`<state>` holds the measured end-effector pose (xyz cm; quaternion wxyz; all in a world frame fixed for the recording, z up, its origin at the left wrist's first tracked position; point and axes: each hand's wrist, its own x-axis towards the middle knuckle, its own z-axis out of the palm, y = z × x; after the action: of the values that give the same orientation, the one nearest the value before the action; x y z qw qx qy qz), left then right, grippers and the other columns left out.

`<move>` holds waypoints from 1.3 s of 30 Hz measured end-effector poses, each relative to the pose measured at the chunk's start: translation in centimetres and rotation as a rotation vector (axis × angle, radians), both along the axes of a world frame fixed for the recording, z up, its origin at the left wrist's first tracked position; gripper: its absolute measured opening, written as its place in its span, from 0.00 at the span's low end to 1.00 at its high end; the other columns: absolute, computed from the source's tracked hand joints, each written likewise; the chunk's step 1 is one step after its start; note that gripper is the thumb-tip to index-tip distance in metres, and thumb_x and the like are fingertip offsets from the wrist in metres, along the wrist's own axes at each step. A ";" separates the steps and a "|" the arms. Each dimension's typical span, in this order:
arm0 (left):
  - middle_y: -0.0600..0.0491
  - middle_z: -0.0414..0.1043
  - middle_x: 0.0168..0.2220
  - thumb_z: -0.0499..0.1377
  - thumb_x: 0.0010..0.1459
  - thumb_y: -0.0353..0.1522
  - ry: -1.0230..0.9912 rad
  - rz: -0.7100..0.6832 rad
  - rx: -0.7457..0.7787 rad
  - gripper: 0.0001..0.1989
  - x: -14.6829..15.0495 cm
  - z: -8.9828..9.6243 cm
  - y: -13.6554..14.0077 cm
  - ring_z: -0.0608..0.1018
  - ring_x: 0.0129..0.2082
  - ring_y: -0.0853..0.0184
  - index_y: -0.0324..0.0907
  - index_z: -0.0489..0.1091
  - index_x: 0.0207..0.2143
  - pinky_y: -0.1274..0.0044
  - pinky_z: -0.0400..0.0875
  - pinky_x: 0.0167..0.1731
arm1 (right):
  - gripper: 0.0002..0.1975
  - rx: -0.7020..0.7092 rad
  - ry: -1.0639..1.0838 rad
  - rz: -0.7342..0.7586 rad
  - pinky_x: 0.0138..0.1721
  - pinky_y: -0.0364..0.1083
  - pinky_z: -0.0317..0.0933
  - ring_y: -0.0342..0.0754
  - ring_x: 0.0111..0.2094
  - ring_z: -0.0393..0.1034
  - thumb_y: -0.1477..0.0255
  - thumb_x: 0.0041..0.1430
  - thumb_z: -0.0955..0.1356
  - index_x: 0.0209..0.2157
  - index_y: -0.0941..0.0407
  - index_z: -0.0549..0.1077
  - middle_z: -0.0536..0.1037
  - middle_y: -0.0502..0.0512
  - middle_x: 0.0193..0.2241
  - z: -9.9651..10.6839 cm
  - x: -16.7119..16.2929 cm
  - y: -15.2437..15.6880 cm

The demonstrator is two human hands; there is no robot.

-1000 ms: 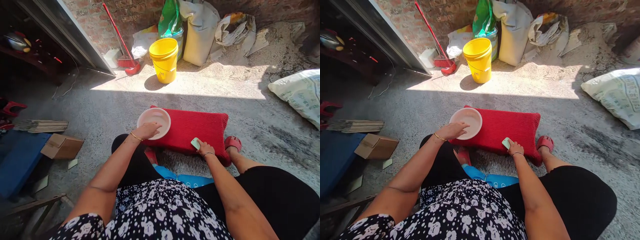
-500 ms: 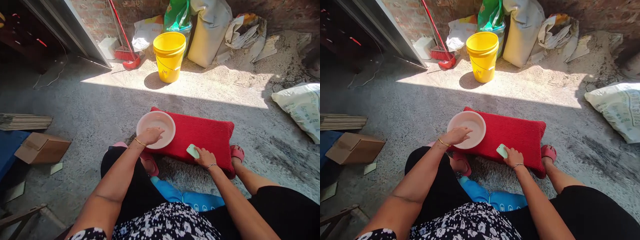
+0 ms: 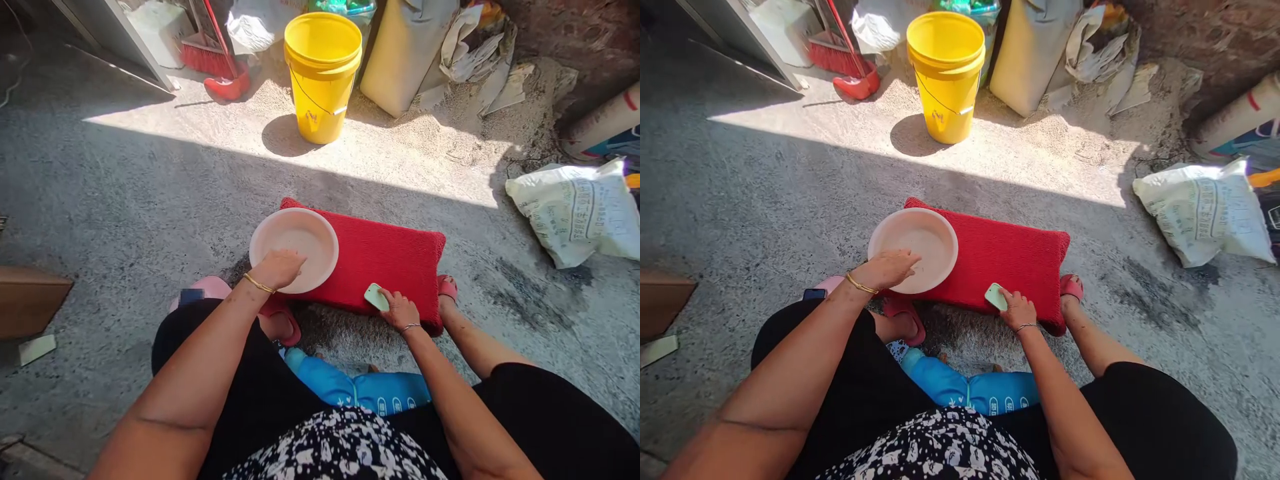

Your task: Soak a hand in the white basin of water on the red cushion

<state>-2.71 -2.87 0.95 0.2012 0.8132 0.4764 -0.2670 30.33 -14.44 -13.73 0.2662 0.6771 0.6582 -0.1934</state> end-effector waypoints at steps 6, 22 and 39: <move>0.43 0.71 0.51 0.53 0.61 0.34 -0.008 0.035 0.000 0.17 0.2 -0.5 -0.1 0.74 0.51 0.53 0.44 0.68 0.52 0.63 0.67 0.47 | 0.34 0.089 -0.110 -0.362 0.41 0.50 0.61 0.57 0.47 0.70 0.55 0.61 0.63 0.66 0.51 0.53 0.69 0.65 0.50 1.1 3.1 -1.0; 0.43 0.70 0.53 0.53 0.62 0.34 -0.097 0.100 0.188 0.20 -3.3 1.8 1.3 0.73 0.55 0.56 0.42 0.65 0.57 0.67 0.67 0.52 | 0.34 0.056 -0.172 -0.483 0.43 0.52 0.62 0.59 0.49 0.70 0.54 0.61 0.63 0.65 0.51 0.57 0.70 0.66 0.50 -0.3 6.8 0.9; 0.42 0.72 0.52 0.49 0.62 0.33 -0.073 0.062 0.053 0.21 -3.3 0.4 0.8 0.74 0.53 0.57 0.41 0.66 0.56 0.66 0.66 0.53 | 0.32 0.173 -0.103 -0.331 0.47 0.52 0.57 0.57 0.49 0.68 0.58 0.59 0.66 0.64 0.47 0.59 0.70 0.62 0.50 -1.8 5.1 3.6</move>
<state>-6.00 -2.05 1.39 0.2051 0.8124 0.5004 -0.2180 35.45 -10.86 -15.51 0.2047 0.8056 0.5375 -0.1422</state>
